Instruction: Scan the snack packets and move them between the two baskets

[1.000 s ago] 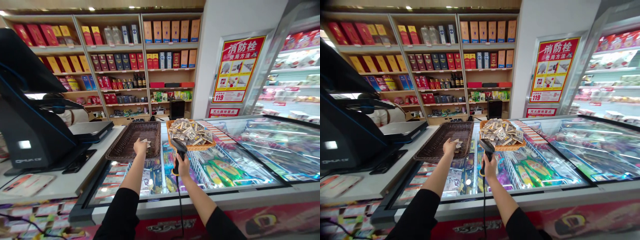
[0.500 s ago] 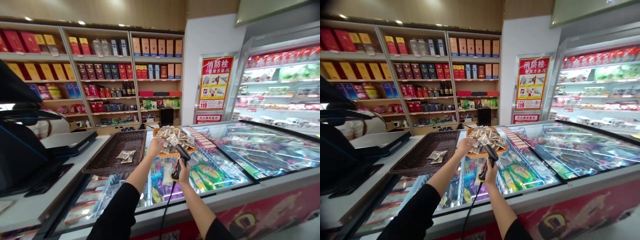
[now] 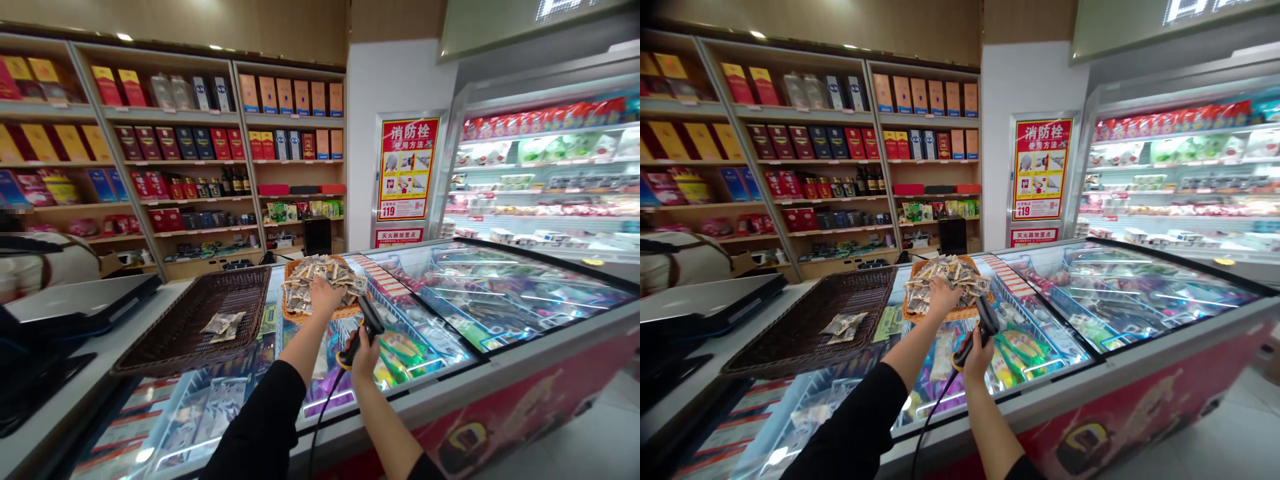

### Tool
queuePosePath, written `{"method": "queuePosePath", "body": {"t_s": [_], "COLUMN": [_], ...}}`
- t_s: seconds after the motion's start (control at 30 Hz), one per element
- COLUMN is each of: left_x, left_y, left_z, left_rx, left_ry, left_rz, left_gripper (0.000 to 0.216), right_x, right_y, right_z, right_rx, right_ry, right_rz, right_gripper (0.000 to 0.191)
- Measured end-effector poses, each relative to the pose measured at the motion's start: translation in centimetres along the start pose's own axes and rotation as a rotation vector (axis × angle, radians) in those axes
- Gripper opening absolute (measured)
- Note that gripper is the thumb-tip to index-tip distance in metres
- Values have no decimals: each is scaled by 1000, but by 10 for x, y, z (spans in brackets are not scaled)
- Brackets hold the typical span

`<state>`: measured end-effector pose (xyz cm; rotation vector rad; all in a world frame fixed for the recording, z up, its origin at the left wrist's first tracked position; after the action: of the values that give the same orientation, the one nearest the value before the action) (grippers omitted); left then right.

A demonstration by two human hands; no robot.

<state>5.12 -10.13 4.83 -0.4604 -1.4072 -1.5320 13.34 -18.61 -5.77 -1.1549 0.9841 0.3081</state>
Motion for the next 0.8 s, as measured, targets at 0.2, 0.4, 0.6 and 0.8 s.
{"method": "queuePosePath", "body": {"t_s": [0.2, 0.4, 0.6, 0.8], "left_x": [34, 79, 90, 86], "left_y": [-67, -147, -200, -206], "left_z": [18, 28, 23, 23], "left_rx": [70, 141, 92, 27], "left_ry": [-98, -19, 32, 105], "left_rz": [-242, -571, -746, -894], "left_gripper": [42, 39, 55, 54], "right_x": [-3, -16, -50, -70], "right_y": [0, 10, 33, 55], "right_z": [-6, -21, -40, -66], "right_rx": [9, -13, -63, -82], "right_ry": [-122, -351, -570, -583], "right_rz": [-44, -181, -280, -226], "right_gripper": [36, 33, 33, 29]}}
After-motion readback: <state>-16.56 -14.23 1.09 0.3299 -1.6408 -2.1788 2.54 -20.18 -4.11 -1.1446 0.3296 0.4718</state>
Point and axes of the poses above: each hand's wrist, its own z-axis towards the middle knuckle, its own x-axis out of the back of the hand, y = z × x, the point moved 2 cm from there along z, towards the middle knuckle, and after that the axes turned 7 degrees about z, right-handed, at the moved point
